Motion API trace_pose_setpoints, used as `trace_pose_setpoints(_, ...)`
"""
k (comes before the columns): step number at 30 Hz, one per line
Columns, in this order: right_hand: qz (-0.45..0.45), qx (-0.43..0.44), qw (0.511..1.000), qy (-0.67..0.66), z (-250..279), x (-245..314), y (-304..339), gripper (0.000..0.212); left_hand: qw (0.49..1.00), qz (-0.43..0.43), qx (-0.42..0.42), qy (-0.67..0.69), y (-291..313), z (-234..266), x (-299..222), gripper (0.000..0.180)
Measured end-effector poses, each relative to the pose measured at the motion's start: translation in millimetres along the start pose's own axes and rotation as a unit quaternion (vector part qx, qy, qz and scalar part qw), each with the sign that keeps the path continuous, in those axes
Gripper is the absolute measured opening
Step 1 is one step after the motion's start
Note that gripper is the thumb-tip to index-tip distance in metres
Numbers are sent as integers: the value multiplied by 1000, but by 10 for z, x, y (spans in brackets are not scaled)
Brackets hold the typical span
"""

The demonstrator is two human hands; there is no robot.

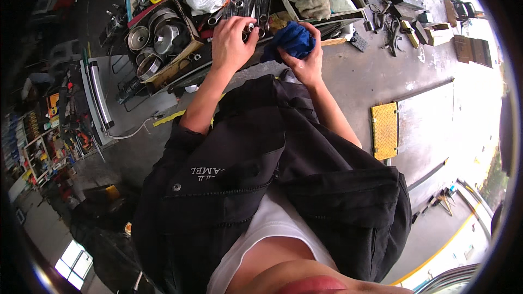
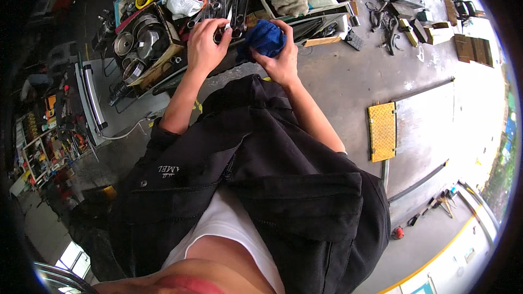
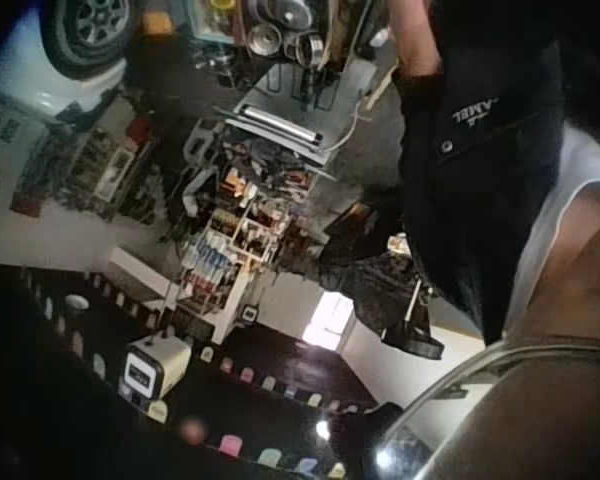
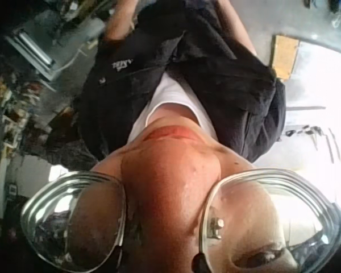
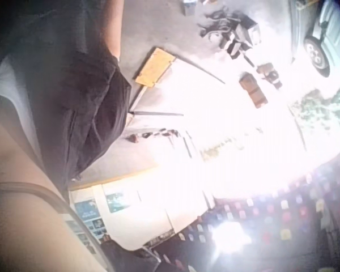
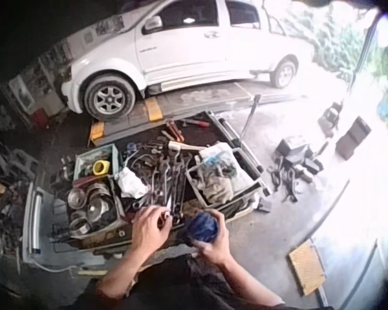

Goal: The person repeatedly picks up wrenches from a cluttered tool cart, wipes each with a blue cloth, and places them back. The person handles multiple wrenches one at a time, using the cloth to clean the metal surfaces.

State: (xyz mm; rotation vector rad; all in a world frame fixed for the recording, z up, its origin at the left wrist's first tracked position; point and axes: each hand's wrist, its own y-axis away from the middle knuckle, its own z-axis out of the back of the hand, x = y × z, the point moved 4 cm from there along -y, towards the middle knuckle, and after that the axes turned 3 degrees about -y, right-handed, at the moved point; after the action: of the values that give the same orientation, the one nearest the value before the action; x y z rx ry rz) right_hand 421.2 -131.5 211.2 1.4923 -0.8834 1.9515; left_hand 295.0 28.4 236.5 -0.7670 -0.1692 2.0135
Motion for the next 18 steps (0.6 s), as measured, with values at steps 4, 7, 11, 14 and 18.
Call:
trace_pose_setpoints(4,-24,22,999,-25,87,-109,-30,78,993,15,-14,-112,-121,-164,176,29)
trace_pose_setpoints(7,-42,48,995,-81,82,-198,-23,84,982,14,-25,-184,-354,-260,295,37)
trace_pose_setpoints(11,-42,96,982,-155,114,-210,-44,91,977,-14,-38,-210,-750,-392,457,45)
trace_pose_setpoints(14,-37,152,974,-164,152,-277,-95,97,972,24,12,-235,-1005,-561,692,62)
trace_pose_setpoints(18,-51,218,949,-222,229,-258,-173,98,977,80,65,-185,-1276,-747,901,73)
